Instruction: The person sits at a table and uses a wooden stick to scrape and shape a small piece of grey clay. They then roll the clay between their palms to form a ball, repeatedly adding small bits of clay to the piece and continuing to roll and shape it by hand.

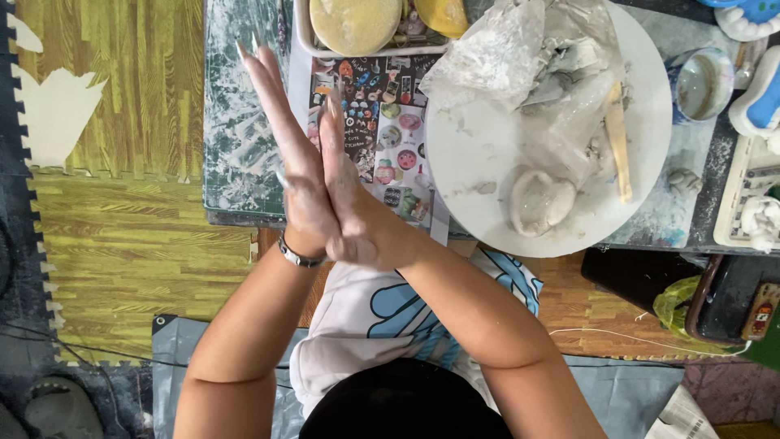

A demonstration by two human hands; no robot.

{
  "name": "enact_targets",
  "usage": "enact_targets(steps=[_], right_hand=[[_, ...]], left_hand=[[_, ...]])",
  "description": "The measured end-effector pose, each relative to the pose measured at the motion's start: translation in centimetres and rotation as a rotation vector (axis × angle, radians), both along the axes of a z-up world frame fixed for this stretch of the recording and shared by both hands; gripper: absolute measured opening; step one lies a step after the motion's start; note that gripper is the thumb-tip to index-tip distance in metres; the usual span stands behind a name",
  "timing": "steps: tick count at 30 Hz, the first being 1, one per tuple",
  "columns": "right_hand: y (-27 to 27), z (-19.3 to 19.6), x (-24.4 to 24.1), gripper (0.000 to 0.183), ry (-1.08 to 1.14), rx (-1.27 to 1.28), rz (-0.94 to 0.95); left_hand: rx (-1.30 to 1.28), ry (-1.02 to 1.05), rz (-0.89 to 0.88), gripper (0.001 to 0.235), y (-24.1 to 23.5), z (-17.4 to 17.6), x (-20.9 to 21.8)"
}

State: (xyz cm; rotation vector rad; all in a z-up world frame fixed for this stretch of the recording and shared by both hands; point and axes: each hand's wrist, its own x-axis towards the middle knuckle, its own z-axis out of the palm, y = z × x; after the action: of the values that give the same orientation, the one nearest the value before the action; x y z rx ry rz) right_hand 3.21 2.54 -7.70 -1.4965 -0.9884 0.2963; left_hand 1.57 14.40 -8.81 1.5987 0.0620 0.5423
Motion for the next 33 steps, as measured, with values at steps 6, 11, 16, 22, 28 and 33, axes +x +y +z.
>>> enact_targets(steps=[6,11,16,22,28,33], right_hand=[[-3.5,3.2,-1.9,0.105,0.002,0.018,0.106],[-5.5,4.8,-3.2,0.095,0.234,0.151,0.041],[-6.9,5.7,-2.6,0.086,0.138,0.092,-0.276],[-8.4,5.9,-1.5,0.086,-0.005,0.062,-0.560],[-9.3,4.5,-4.1,0.072,-0.213,0.195,-0.589],[-5.2,5.3,-6.6,0.062,-0.197,0.407,-0.817]], left_hand=[[-0.002,-0.026,-0.135,0.109,-2.2,4.8,-2.0],[-1.348,-0.126,-0.377,0.113,-4.1,7.7,-2.1],[-1.609,-0.036,-0.490,0.107,-5.7,7.3,-1.2],[-0.789,0.132,-0.630,0.105,-10.7,6.4,-3.2],[-0.387,0.012,-0.626,0.090,-12.6,4.9,-5.9],[-0.729,-0.076,-0.814,0.075,-14.7,3.1,-8.4]])
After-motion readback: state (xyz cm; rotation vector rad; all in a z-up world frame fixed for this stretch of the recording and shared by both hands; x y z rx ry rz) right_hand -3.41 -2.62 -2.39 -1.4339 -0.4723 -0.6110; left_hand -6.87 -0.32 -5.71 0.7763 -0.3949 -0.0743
